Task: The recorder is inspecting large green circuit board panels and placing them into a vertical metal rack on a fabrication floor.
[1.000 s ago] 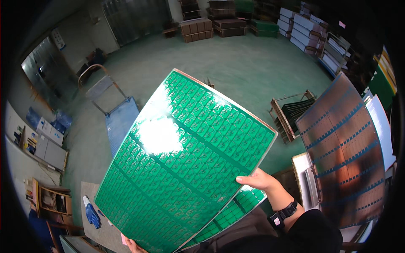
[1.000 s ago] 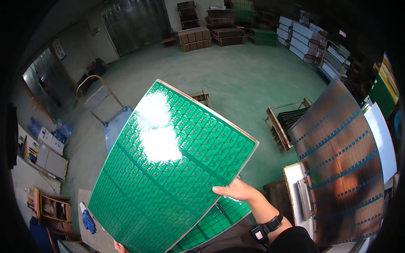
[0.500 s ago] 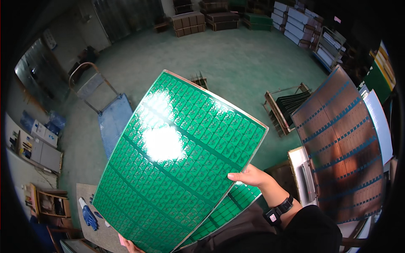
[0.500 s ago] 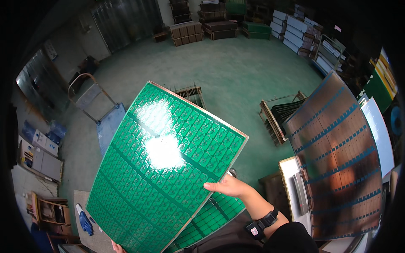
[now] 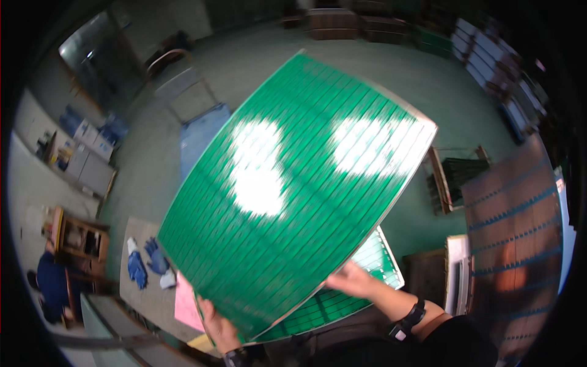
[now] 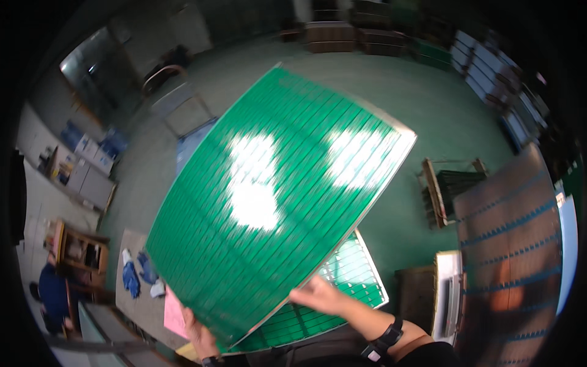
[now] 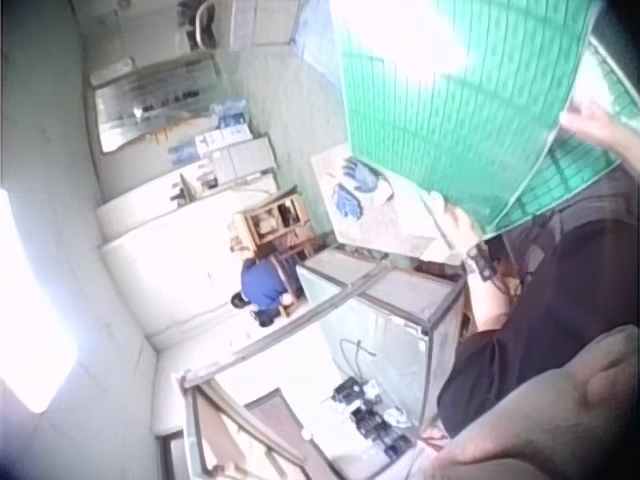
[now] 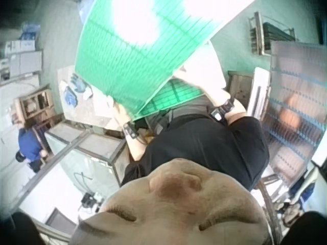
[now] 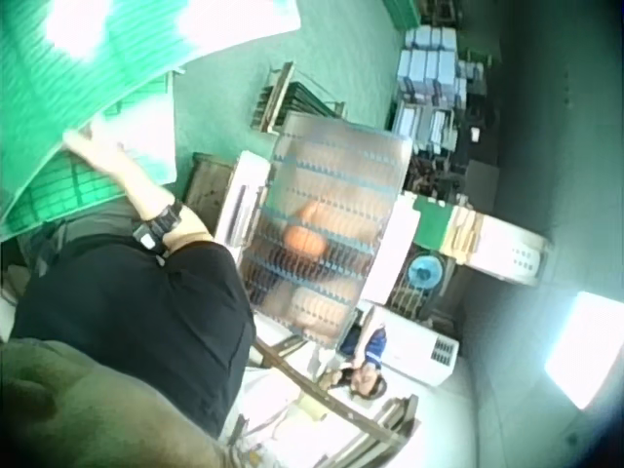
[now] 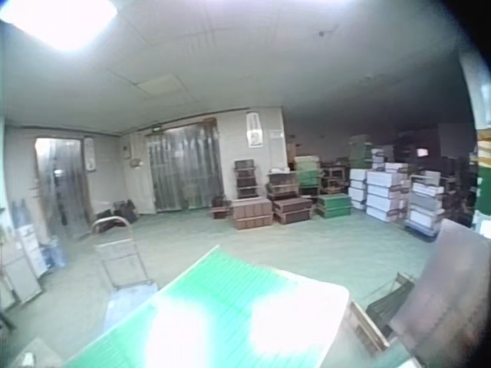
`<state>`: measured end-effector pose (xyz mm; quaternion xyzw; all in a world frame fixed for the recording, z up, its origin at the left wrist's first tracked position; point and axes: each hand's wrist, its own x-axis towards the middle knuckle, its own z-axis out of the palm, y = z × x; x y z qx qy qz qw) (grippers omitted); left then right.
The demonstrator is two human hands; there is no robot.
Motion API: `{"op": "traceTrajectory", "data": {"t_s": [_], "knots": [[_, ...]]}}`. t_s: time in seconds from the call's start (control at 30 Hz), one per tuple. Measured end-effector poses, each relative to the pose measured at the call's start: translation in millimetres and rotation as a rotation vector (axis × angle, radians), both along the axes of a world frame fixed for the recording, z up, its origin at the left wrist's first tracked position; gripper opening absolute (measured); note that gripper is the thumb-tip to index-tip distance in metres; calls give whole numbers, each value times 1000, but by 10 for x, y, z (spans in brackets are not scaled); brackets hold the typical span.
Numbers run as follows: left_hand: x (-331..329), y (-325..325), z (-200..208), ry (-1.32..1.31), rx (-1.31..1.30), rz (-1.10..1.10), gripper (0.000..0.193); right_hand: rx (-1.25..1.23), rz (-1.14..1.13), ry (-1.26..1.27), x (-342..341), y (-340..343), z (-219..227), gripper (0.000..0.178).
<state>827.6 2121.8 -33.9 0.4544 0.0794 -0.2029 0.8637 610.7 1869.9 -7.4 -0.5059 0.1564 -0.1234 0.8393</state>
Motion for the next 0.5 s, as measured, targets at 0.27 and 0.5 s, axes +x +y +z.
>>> {"op": "traceTrajectory", "data": {"t_s": [0.27, 0.5], "knots": [[-253, -1174, 265, 22, -269, -584, 44, 4, -781, -190, 555, -76, 374, 43], [297, -736, -78, -1110, 955, -566, 25, -312, -929, 36, 1064, -1428, 645, 28]]}}
